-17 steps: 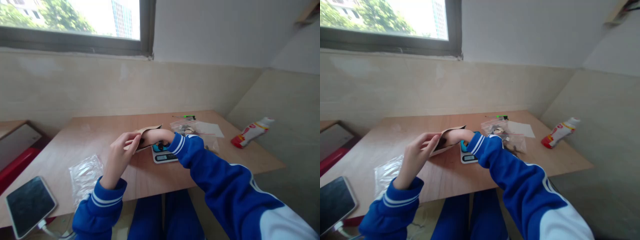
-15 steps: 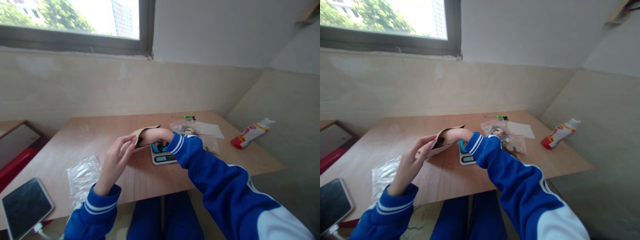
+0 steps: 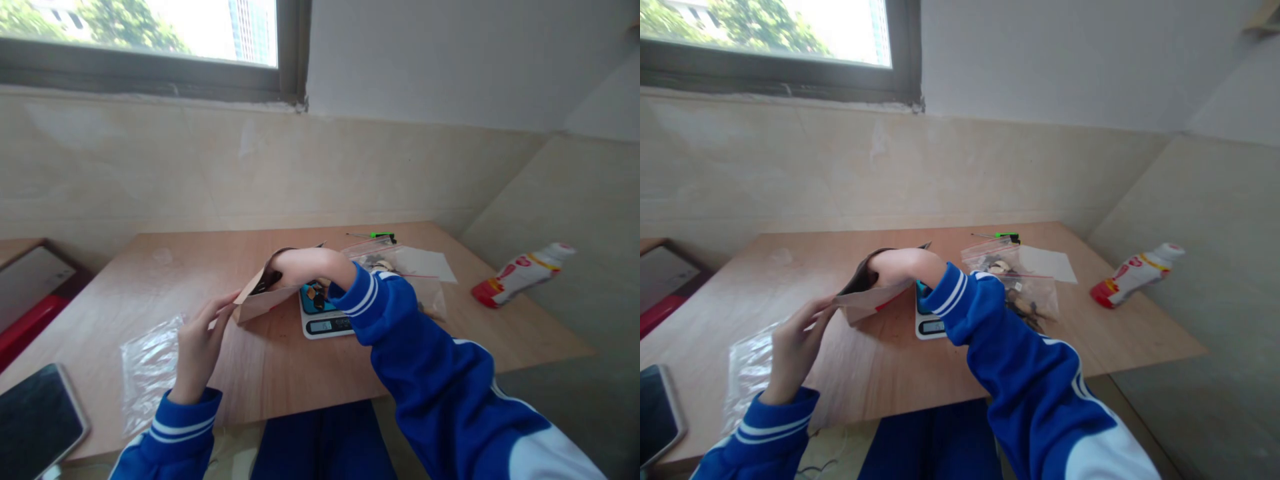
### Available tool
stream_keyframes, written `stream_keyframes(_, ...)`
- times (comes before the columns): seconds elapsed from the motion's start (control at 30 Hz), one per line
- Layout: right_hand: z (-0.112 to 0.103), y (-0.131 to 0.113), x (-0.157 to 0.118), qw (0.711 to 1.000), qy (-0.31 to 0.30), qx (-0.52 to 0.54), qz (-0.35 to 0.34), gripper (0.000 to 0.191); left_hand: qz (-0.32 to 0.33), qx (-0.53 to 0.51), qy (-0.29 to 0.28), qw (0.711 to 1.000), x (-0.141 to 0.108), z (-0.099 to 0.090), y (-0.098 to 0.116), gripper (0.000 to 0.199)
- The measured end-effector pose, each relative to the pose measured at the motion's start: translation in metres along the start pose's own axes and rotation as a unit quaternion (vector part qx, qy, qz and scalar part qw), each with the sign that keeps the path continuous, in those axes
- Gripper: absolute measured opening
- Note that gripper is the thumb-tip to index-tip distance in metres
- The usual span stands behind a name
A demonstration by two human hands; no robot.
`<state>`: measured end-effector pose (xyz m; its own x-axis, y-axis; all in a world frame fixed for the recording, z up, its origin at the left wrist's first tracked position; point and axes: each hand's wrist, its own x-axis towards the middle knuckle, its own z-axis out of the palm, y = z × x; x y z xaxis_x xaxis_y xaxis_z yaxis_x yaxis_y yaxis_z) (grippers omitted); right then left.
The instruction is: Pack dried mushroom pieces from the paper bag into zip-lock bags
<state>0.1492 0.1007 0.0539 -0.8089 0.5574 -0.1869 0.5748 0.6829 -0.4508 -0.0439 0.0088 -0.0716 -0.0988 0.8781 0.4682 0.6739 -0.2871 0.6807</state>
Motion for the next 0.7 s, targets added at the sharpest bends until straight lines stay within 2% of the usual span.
stream_keyframes(0.1,-0.01,-0.01,-0.017,0.998,0.037,0.007,-0.05,0.025,-0.039,0.005,0.048,0.998,0.003,0.001,-0.002,0.023)
stream_keyframes(0.17,-0.014,-0.016,-0.036,0.992,0.1,0.03,-0.068,0.026,-0.062,0.028,0.074,0.995,0.008,0.0,-0.005,0.023)
stream_keyframes(0.23,-0.011,-0.016,-0.062,0.974,0.201,0.069,-0.071,0.027,-0.099,0.062,0.102,0.988,0.015,-0.004,-0.008,0.024)
stream_keyframes(0.3,0.003,-0.011,-0.09,0.936,0.331,0.114,-0.039,0.027,-0.142,0.089,0.143,0.975,0.023,-0.01,-0.013,0.024)
stream_keyframes(0.37,0.029,-0.001,-0.118,0.877,0.453,0.154,0.039,0.027,-0.177,0.107,0.184,0.961,0.031,-0.015,-0.018,0.024)
stream_keyframes(0.4,0.046,0.004,-0.13,0.854,0.483,0.174,0.078,0.027,-0.189,0.115,0.198,0.955,0.034,-0.017,-0.021,0.024)
stream_keyframes(0.5,0.104,0.015,-0.16,0.815,0.497,0.243,0.172,0.026,-0.208,0.132,0.201,0.948,0.04,-0.016,-0.024,0.025)
stream_keyframes(0.6,0.157,0.015,-0.18,0.771,0.502,0.312,0.239,0.025,-0.204,0.136,0.168,0.955,0.04,-0.008,-0.022,0.026)
stream_keyframes(0.67,0.181,0.013,-0.189,0.737,0.512,0.35,0.269,0.026,-0.198,0.126,0.136,0.963,0.038,-0.004,-0.02,0.028)
stream_keyframes(0.7,0.189,0.012,-0.193,0.73,0.509,0.36,0.28,0.027,-0.194,0.119,0.123,0.966,0.038,-0.003,-0.019,0.029)
